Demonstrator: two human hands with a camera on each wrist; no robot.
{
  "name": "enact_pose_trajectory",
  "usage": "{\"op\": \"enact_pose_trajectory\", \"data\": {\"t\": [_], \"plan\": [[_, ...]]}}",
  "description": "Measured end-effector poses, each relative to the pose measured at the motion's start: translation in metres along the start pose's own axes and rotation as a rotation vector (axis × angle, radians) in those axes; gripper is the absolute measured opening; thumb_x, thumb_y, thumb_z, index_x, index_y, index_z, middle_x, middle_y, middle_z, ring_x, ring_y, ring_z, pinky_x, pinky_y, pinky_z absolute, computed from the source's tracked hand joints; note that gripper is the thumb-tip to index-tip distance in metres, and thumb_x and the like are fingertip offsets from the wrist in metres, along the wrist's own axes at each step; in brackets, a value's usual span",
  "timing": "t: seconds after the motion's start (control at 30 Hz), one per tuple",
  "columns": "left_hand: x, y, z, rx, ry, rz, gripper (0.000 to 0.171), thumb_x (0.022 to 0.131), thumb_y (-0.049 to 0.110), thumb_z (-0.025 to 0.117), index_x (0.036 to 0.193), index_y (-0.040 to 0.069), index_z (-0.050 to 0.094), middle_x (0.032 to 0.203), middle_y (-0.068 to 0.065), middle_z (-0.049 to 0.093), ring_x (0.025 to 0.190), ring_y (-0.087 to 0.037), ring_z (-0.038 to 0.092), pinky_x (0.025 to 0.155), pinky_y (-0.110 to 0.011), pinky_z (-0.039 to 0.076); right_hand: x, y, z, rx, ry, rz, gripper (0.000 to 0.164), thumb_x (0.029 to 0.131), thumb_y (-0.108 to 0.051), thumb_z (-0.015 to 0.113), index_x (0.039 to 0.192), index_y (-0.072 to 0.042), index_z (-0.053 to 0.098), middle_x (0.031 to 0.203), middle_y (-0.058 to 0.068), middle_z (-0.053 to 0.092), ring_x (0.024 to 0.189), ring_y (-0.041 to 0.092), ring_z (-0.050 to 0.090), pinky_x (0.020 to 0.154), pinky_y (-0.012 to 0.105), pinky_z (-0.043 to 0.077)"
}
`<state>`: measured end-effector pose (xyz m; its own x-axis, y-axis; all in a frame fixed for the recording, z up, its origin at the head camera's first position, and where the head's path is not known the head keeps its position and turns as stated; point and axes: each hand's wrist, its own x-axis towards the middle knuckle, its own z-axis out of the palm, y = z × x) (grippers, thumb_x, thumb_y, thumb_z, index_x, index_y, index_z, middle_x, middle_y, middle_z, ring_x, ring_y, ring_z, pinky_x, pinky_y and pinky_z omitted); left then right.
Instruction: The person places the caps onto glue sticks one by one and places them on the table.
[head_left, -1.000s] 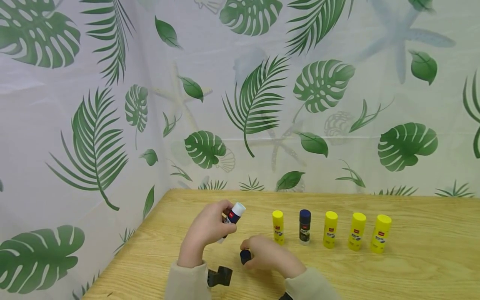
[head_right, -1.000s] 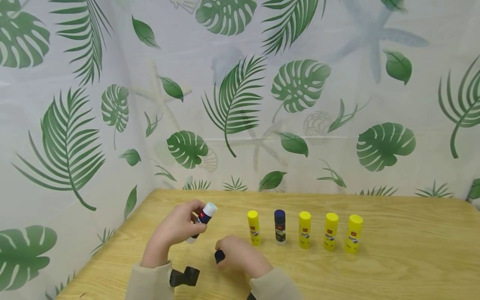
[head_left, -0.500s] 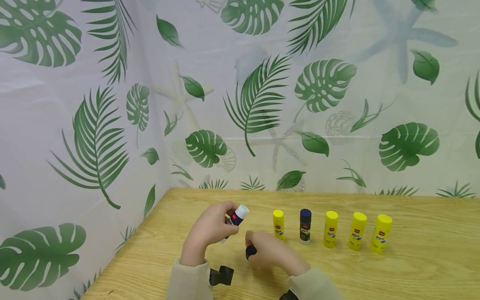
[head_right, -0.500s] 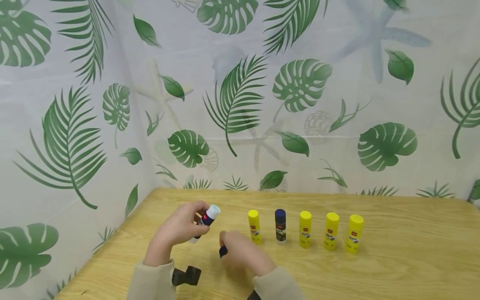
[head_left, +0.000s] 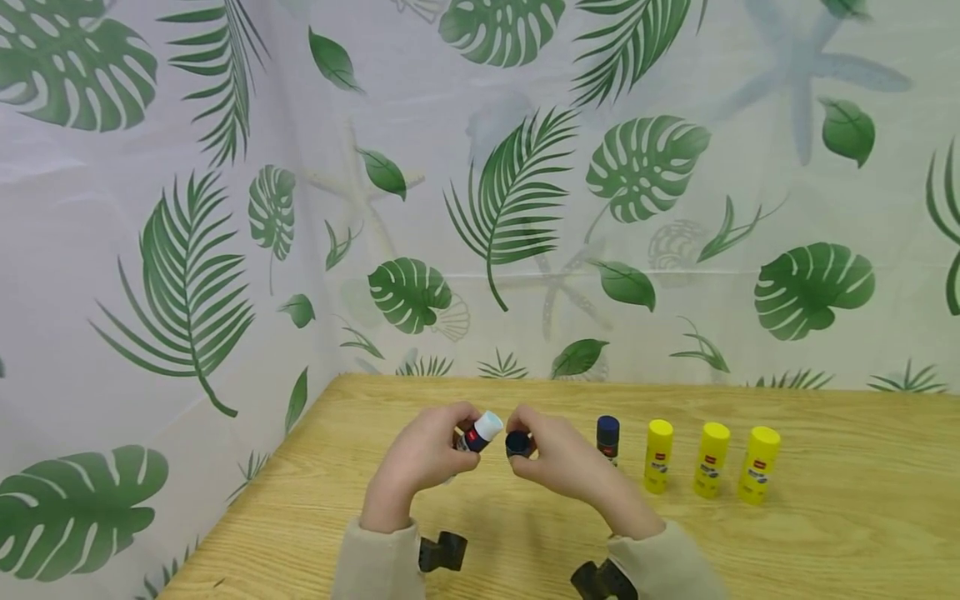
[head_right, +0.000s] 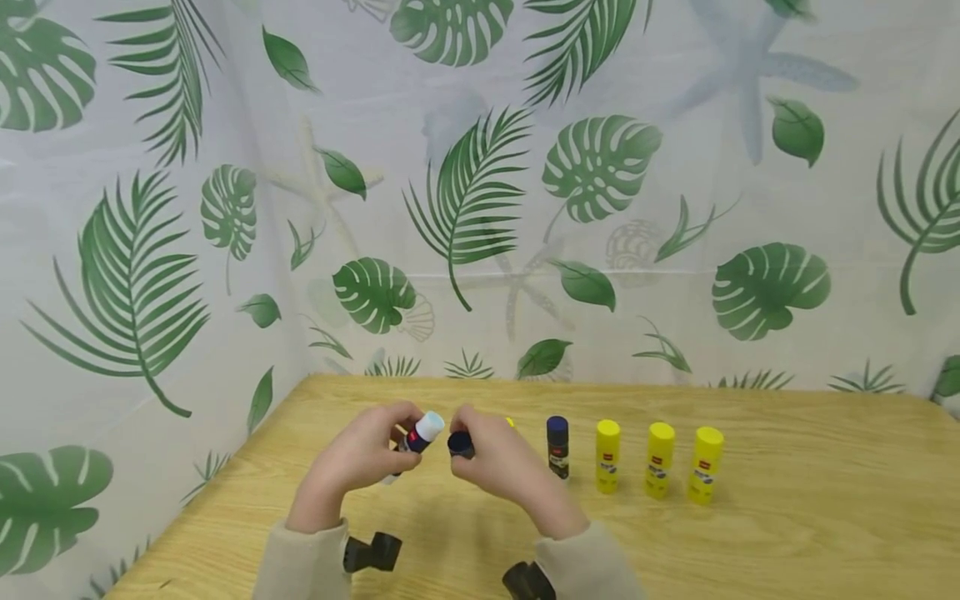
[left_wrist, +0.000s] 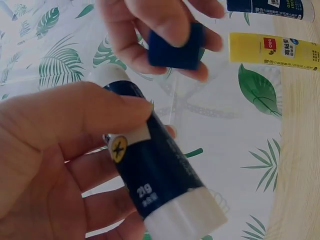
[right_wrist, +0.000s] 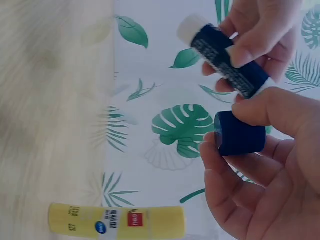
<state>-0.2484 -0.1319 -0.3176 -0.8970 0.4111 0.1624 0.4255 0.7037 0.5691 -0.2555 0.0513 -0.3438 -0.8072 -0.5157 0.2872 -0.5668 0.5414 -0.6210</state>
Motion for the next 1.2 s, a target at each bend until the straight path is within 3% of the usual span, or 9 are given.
{"op": "enact_pose_trajectory", "data": {"t": [0.5,0.9,1.2], "plan": [[0.000,0.007,0.003,0.042,-0.012,0.076,0.024,0.070,-0.002,0.064,0.092,0.008,0.061,0.079,0.001,0.058,0.065,-0.011,0.050,0.058,-0.027,0.043,-0.005,-0.010,-0.011,-0.041,0.067,0.001,0.023,0.077,-0.004,0.066,0.096,-0.006,0.053,0.085,0.000,0.058,0.071,0.011,0.053,0.061,0.025,0.045],[0.001,0.011,0.005,0.098,-0.032,0.081,0.024,0.072,0.003,0.067,0.094,0.010,0.064,0.074,0.006,0.056,0.063,-0.011,0.048,0.060,-0.026,0.041,-0.012,-0.015,-0.018,-0.032,0.105,0.040,0.021,0.075,-0.003,0.069,0.089,-0.010,0.055,0.083,-0.002,0.059,0.075,0.015,0.058,0.065,0.030,0.047],[0.002,0.015,0.006,0.126,0.007,0.183,0.028,0.072,0.004,0.068,0.099,0.010,0.064,0.086,0.005,0.060,0.069,-0.008,0.051,0.064,-0.024,0.043,-0.014,-0.021,-0.024,0.002,0.076,-0.046,0.017,0.077,-0.005,0.067,0.094,-0.007,0.060,0.080,-0.001,0.059,0.062,0.011,0.051,0.055,0.023,0.044]]}}
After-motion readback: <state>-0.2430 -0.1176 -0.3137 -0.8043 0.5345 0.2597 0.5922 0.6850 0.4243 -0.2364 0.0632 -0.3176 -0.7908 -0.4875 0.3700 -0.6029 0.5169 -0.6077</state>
